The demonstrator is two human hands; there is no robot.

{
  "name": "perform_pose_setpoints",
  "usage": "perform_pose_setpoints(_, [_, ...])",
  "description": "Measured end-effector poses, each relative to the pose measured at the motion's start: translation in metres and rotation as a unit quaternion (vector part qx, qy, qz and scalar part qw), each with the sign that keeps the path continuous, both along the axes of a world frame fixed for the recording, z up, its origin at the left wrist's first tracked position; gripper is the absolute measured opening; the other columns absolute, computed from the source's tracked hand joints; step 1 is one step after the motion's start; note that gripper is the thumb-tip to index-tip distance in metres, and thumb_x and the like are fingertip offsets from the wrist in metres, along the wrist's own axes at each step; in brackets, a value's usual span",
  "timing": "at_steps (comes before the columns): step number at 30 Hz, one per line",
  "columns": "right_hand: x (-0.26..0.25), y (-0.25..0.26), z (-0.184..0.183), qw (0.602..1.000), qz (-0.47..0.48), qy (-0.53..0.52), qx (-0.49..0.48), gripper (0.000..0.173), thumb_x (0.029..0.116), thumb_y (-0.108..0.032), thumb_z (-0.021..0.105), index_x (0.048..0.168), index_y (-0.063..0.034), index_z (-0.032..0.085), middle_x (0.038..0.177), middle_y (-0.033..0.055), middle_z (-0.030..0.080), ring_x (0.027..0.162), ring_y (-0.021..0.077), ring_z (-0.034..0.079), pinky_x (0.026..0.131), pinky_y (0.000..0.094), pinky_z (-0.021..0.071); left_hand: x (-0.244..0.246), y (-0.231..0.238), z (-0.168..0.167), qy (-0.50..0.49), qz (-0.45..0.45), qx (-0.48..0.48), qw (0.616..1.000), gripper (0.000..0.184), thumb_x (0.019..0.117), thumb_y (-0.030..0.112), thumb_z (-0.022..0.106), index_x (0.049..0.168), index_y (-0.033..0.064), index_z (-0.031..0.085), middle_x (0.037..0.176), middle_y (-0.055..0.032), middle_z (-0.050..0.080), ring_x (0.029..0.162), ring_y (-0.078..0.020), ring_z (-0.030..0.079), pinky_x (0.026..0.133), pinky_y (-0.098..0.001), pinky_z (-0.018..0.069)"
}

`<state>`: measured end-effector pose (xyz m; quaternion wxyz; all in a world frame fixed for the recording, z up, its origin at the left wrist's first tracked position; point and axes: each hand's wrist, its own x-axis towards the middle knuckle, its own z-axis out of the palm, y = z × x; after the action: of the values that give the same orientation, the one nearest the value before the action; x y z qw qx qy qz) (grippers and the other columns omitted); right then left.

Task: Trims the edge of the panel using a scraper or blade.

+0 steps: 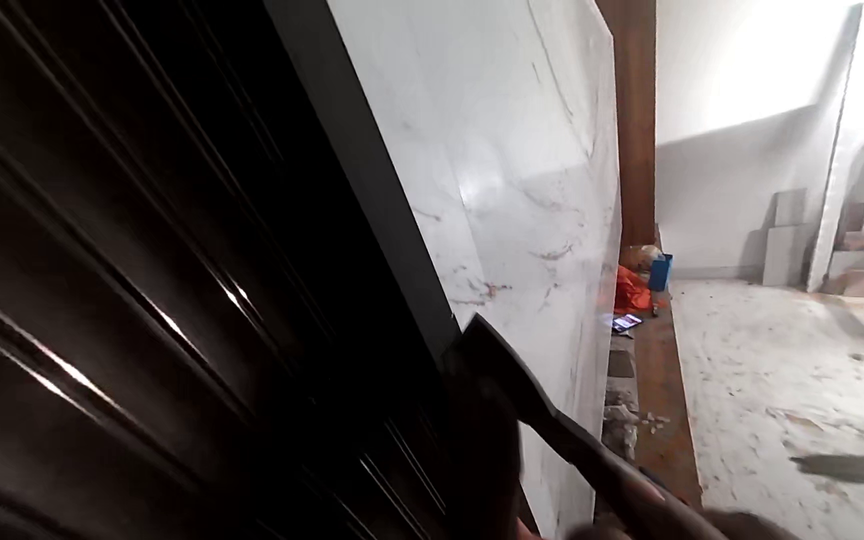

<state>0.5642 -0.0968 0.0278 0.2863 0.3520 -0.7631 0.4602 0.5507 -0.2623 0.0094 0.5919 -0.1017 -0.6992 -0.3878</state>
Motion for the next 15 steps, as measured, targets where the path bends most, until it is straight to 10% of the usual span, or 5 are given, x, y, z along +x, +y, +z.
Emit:
perform_pose_setpoints(3, [-0.005, -0.002, -0.004, 1.0, -0.008, 0.001, 0.021, 0.033, 0.1003, -0.023, 0.067, 0.132, -0.0189, 0.072, 0.085, 0.0165, 0.07, 0.062, 0.0229, 0.064, 0.05, 0.0368, 0.0499, -0.005, -0.007, 0.002, 0.028, 0.011, -0.01, 1.0, 0.063, 0.0954, 0.068, 0.053, 0.12, 0.0144, 0.074, 0.127, 0.0021, 0.069, 0.126, -0.0043, 0.057, 0.106, -0.0285, 0.0484])
perform_pose_setpoints(15, [-0.006, -0.02, 0.018, 1.0, -0.002, 0.022, -0.022, 0.031, 0.103, -0.023, 0.063, 0.133, -0.0164, 0.071, 0.084, 0.0152, 0.069, 0.064, 0.0219, 0.063, 0.054, 0.036, 0.0495, -0.005, -0.013, 0.031, 0.052, 0.025, -0.027, 0.998, 0.066, 0.0975, 0.063, 0.054, 0.122, 0.0035, 0.069, 0.12, 0.0032, 0.07, 0.116, 0.0015, 0.06, 0.102, -0.0242, 0.0494])
